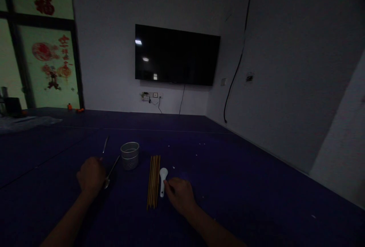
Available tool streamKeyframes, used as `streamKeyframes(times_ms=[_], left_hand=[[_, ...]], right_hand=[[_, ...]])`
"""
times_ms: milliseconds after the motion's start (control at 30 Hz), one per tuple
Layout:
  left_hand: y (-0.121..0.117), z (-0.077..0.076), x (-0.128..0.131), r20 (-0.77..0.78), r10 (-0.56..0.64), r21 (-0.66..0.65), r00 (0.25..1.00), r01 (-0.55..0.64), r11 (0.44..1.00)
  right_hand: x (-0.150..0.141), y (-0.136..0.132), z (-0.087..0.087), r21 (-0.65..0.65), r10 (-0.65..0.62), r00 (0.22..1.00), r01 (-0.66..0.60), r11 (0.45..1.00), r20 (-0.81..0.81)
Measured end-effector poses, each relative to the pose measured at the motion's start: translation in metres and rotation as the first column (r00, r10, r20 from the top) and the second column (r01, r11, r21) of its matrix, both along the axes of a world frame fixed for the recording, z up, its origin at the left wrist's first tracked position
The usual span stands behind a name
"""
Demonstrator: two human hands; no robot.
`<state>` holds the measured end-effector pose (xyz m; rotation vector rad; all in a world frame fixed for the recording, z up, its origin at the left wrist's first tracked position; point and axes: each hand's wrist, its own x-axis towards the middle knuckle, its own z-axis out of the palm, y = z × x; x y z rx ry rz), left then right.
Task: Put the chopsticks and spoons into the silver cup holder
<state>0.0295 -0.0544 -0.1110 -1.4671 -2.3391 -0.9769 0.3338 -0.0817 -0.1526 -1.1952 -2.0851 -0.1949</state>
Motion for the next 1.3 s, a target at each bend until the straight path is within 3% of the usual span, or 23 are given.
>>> streamKeyframes(times_ms=[100, 167, 200, 267, 333, 400, 467, 500, 633, 733, 800, 833, 933, 967, 1100, 1300], left_hand=[[-0.004, 0.007, 0.005, -0.126, 0.062, 0.215, 0.990, -0.033, 0.976], [-0.007, 0.009, 0.014, -0.271, 0.022, 0.419, 0.962, 0.097, 0.903], [-0.009, 0.008, 0.021, -0.359, -0.011, 0.505, 0.933, 0.204, 0.839], [-0.014, 0.006, 0.043, -0.542, -0.058, 0.613, 0.838, 0.441, 0.656], [-0.020, 0.002, 0.072, -0.729, -0.152, 0.533, 0.667, 0.693, 0.486], [-0.025, -0.003, 0.104, -0.835, -0.246, 0.380, 0.491, 0.841, 0.386], [-0.027, -0.010, 0.131, -0.876, -0.324, 0.240, 0.357, 0.906, 0.349], [-0.026, -0.013, 0.141, -0.878, -0.347, 0.216, 0.330, 0.920, 0.327], [-0.018, -0.026, 0.152, -0.843, -0.393, 0.248, 0.367, 0.914, 0.320], [-0.016, -0.029, 0.144, -0.818, -0.433, 0.242, 0.379, 0.909, 0.338], [-0.017, -0.029, 0.139, -0.799, -0.464, 0.230, 0.383, 0.907, 0.353], [-0.017, -0.030, 0.137, -0.786, -0.478, 0.230, 0.393, 0.903, 0.363], [-0.017, -0.031, 0.137, -0.726, -0.527, 0.243, 0.441, 0.882, 0.403], [-0.016, -0.031, 0.138, -0.697, -0.559, 0.233, 0.450, 0.879, 0.416], [-0.013, -0.033, 0.139, -0.524, -0.729, 0.123, 0.441, 0.886, 0.448], [-0.010, -0.034, 0.134, -0.366, -0.857, 0.014, 0.363, 0.923, 0.385]], right_hand=[[0.000, -0.002, 0.002, 0.001, -0.019, 0.999, 0.019, 1.000, -0.038], [0.001, -0.003, 0.004, -0.021, -0.045, 0.994, 0.043, 0.999, -0.095], [0.001, -0.003, 0.005, -0.044, -0.057, 0.988, 0.052, 0.998, -0.143], [0.001, -0.001, 0.006, -0.138, -0.082, 0.947, 0.041, 0.990, -0.310], [0.001, 0.004, 0.007, -0.296, -0.116, 0.828, -0.063, 0.953, -0.548], [0.001, 0.011, 0.008, -0.421, -0.167, 0.684, -0.221, 0.880, -0.710], [0.001, 0.015, 0.009, -0.481, -0.184, 0.620, -0.353, 0.802, -0.762], [0.002, 0.016, 0.009, -0.500, -0.178, 0.602, -0.425, 0.754, -0.779], [0.006, 0.012, 0.012, -0.503, -0.084, 0.551, -0.677, 0.537, -0.831], [0.007, 0.010, 0.013, -0.508, -0.035, 0.559, -0.725, 0.464, -0.829], [0.006, 0.013, 0.010, -0.504, -0.043, 0.554, -0.719, 0.478, -0.831], [0.005, 0.015, 0.008, -0.492, -0.056, 0.549, -0.692, 0.529, -0.834], [0.006, 0.023, -0.002, -0.412, -0.137, 0.544, -0.423, 0.807, -0.828], [0.007, 0.025, -0.005, -0.396, -0.159, 0.546, -0.349, 0.849, -0.822], [0.017, 0.033, -0.016, -0.377, -0.206, 0.556, -0.211, 0.902, -0.805], [0.017, 0.040, -0.025, -0.356, -0.196, 0.585, -0.172, 0.918, -0.787]])
